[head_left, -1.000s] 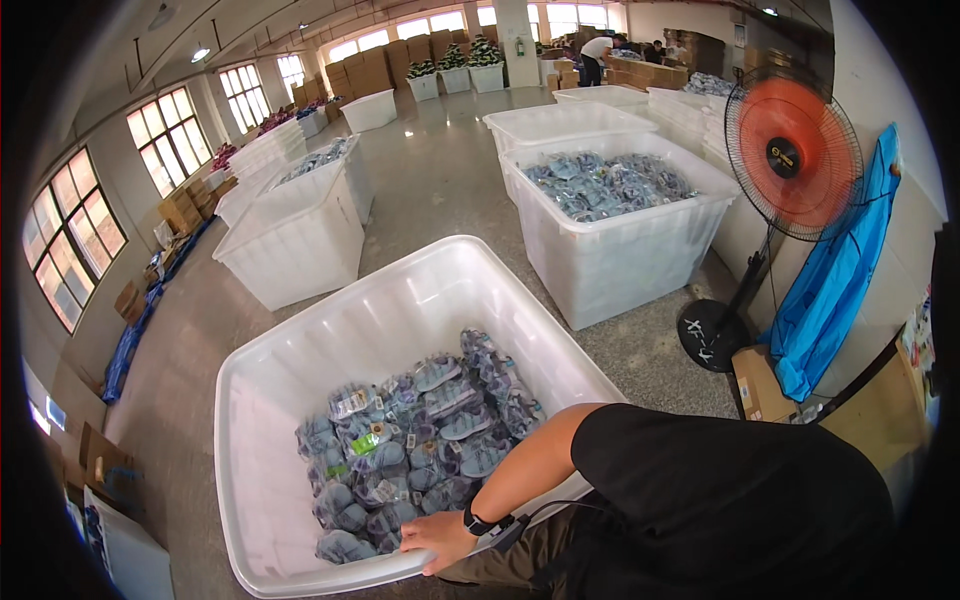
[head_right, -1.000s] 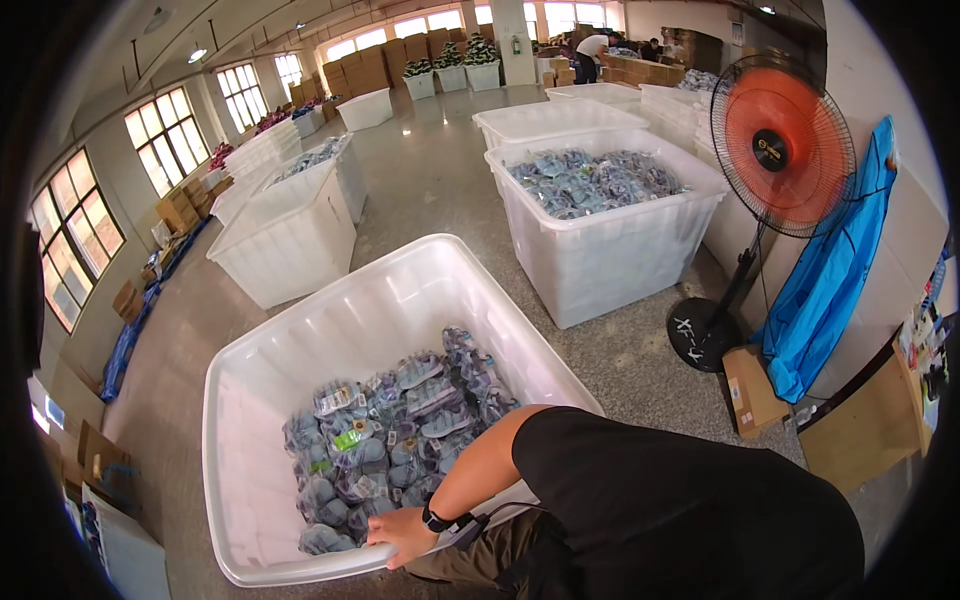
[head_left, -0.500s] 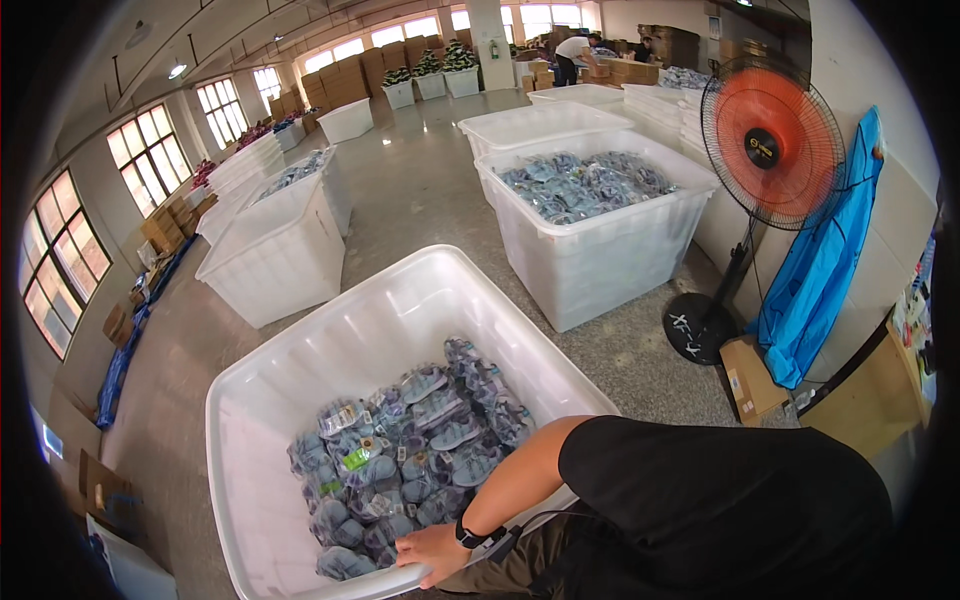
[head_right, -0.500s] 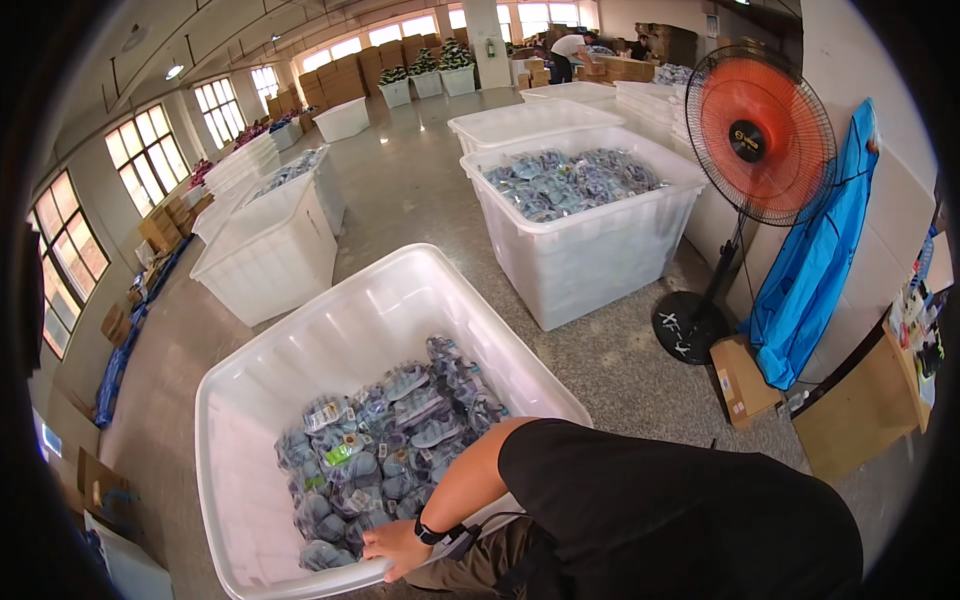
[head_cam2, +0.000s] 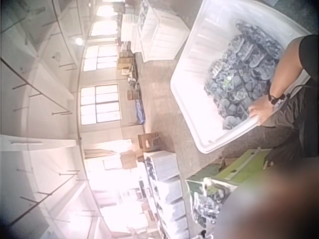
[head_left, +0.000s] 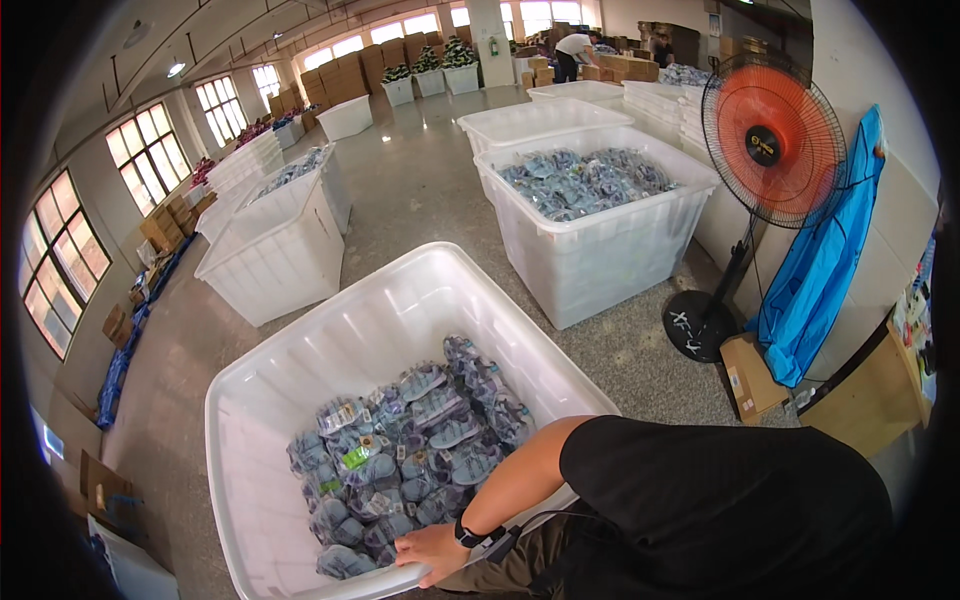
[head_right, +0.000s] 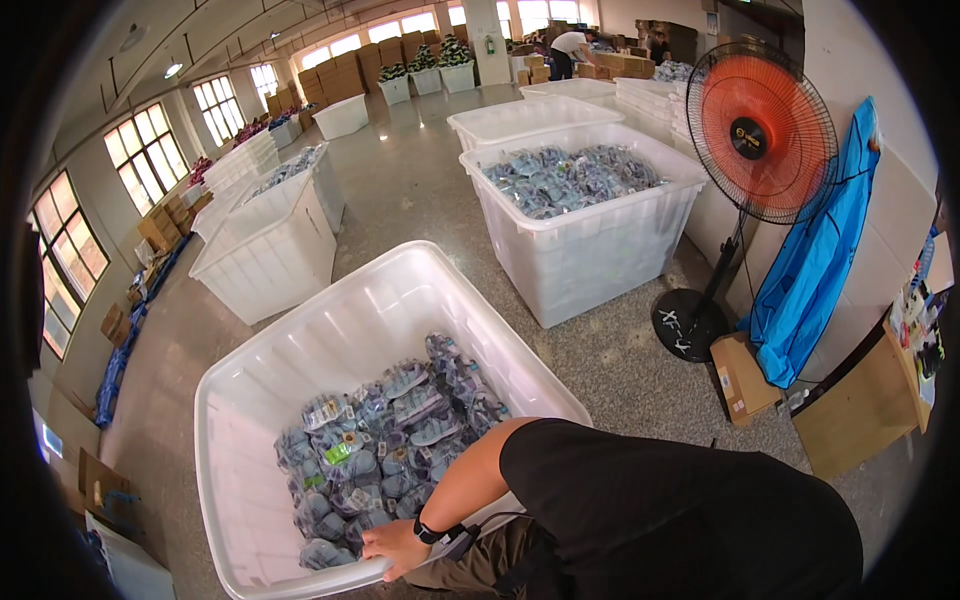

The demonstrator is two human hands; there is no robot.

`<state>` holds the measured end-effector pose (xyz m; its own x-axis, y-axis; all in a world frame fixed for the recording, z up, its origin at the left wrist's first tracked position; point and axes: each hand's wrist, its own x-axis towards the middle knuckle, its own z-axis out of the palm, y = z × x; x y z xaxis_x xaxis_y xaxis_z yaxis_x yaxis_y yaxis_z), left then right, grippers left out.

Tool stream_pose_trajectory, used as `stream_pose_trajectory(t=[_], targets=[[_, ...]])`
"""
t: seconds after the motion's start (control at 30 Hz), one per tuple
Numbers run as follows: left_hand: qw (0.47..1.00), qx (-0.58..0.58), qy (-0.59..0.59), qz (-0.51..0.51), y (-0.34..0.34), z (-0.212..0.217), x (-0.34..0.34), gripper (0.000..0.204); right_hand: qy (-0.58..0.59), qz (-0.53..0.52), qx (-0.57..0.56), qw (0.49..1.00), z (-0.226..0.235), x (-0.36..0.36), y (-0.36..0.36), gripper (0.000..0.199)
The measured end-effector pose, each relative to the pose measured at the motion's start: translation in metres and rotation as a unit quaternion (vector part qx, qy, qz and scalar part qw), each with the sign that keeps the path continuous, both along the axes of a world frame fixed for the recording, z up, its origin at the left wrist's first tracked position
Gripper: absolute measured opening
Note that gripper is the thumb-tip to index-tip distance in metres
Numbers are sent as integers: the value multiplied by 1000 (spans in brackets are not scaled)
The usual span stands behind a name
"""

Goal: The person repeatedly picks up packages of socks from a large white bin and places them onto a green conveyor belt. The task involves moving items one by one from a storage container to a processing line in a warehouse setting.

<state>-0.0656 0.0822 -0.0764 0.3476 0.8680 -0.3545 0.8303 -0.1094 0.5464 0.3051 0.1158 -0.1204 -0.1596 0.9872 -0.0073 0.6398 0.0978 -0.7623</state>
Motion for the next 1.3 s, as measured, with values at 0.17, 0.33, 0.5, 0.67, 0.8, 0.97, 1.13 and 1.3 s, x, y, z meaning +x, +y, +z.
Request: stream_pose_trajectory(t=[0.17, 0.33, 0.5, 0.67, 0.8, 0.97, 1.13, 1.3], targets=[[984, -163, -13, 77, 20, -50, -13, 36, 16, 12, -5, 1000, -1, 2, 0, 67], [987, -114, -113, -8, -2, -4, 12, 31, 12, -1, 1, 1000, 1, 1, -2, 69], [980, -16, -195, -42, -23, 36, 26, 34, -28, -2, 128, 991, -7, 2, -3, 59], [986, 11, -164, -27, -13, 22, 17, 38, -47, 13, 168, 985, -8, 7, 2, 55], [941, 58, -327, 58, -26, 38, 4, 38, 32, -12, 65, 997, 3, 3, 0, 53], [850, 45, -450, 269, -52, 69, -73, 35, 32, -4, 67, 997, 9, -2, -1, 49], [842, 262, -217, 420, -72, 64, -224, 39, 31, -5, 47, 998, 10, -2, 0, 48], [780, 379, 130, 481, -97, 48, -389, 54, 20, 1, 54, 998, 15, -4, 0, 49]])
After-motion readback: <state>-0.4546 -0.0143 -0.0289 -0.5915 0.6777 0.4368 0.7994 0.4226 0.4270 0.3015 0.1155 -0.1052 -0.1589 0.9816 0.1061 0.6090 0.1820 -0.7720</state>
